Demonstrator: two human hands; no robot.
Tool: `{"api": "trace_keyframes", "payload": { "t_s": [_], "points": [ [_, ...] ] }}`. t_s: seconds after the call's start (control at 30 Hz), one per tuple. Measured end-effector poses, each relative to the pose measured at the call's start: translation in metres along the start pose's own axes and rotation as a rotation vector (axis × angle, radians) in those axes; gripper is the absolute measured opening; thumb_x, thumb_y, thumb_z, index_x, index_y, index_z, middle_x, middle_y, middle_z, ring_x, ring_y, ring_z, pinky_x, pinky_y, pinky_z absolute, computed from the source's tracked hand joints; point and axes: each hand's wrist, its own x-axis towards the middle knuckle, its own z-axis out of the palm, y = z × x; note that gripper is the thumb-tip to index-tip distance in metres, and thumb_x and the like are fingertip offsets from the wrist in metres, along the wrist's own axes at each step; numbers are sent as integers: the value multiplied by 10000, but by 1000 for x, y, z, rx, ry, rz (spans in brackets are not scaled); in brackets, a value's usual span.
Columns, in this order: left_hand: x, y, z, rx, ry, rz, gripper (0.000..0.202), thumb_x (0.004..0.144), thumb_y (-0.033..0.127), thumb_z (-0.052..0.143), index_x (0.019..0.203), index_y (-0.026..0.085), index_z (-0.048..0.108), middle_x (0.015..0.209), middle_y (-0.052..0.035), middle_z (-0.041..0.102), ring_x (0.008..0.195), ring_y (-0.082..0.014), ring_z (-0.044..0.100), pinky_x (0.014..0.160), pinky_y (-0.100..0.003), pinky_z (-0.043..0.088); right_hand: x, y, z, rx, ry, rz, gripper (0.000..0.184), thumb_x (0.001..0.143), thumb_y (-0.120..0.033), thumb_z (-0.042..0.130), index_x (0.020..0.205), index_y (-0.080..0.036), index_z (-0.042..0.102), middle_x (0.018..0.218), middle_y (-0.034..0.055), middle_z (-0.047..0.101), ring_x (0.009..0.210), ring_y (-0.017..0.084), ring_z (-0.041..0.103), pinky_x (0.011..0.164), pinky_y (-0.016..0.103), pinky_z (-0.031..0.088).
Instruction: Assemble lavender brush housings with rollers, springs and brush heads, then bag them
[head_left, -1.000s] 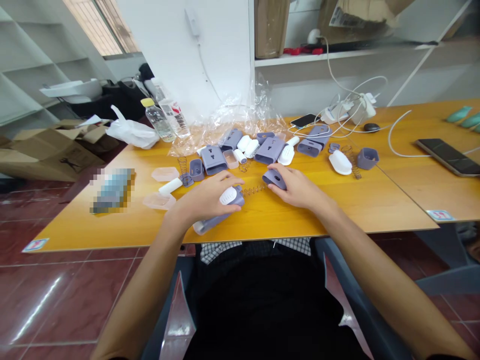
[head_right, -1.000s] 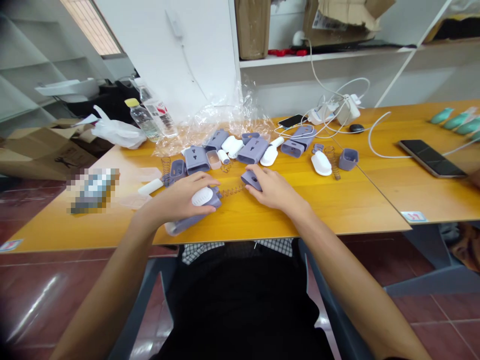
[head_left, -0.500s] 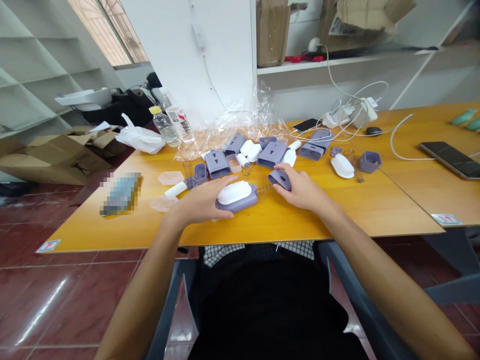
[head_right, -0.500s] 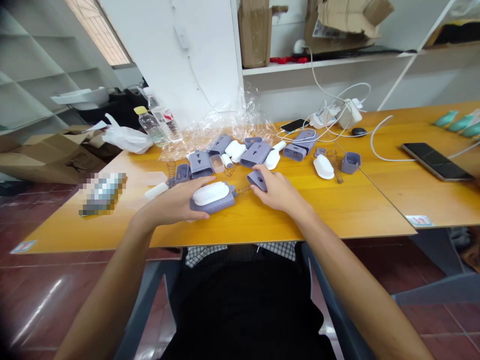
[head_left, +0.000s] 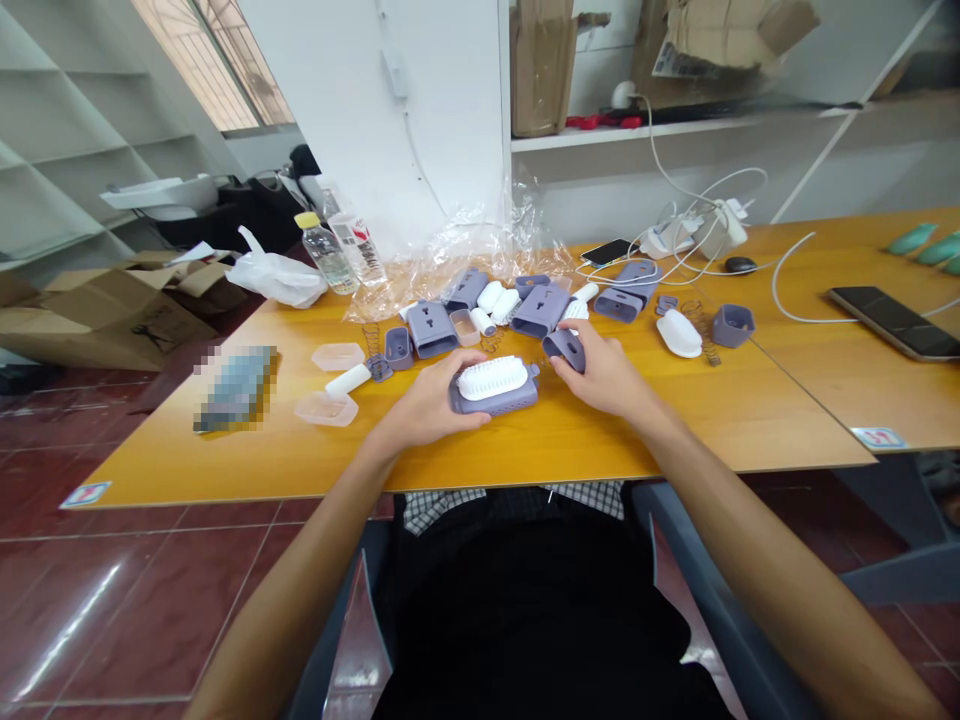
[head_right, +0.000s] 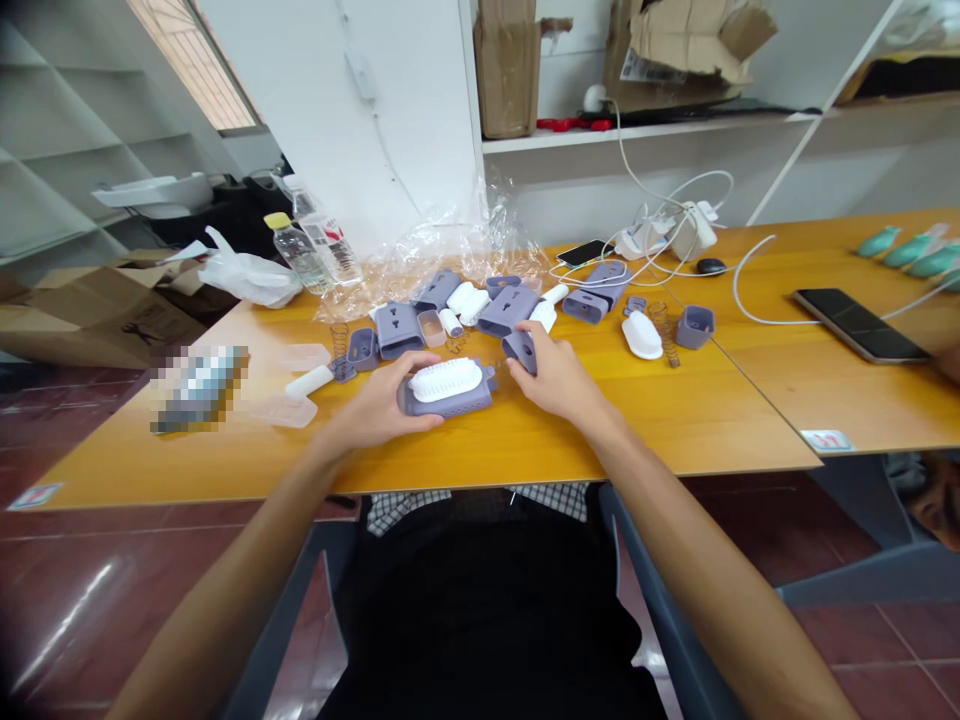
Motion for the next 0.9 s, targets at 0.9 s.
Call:
{"api": "trace_keyframes", "payload": {
  "t_s": [0.9],
  "points": [
    [0, -11, 7, -1, 132, 30, 721, 779, 383, 851, 1393, 231, 503, 1440, -131, 641, 1323, -354, 644, 1134, -531, 523, 2, 10, 3, 352, -115, -49, 571, 1020, -368, 512, 1575, -241, 550, 1456, 129, 699, 1303, 361, 674, 1150, 615, 511]
  ]
}}
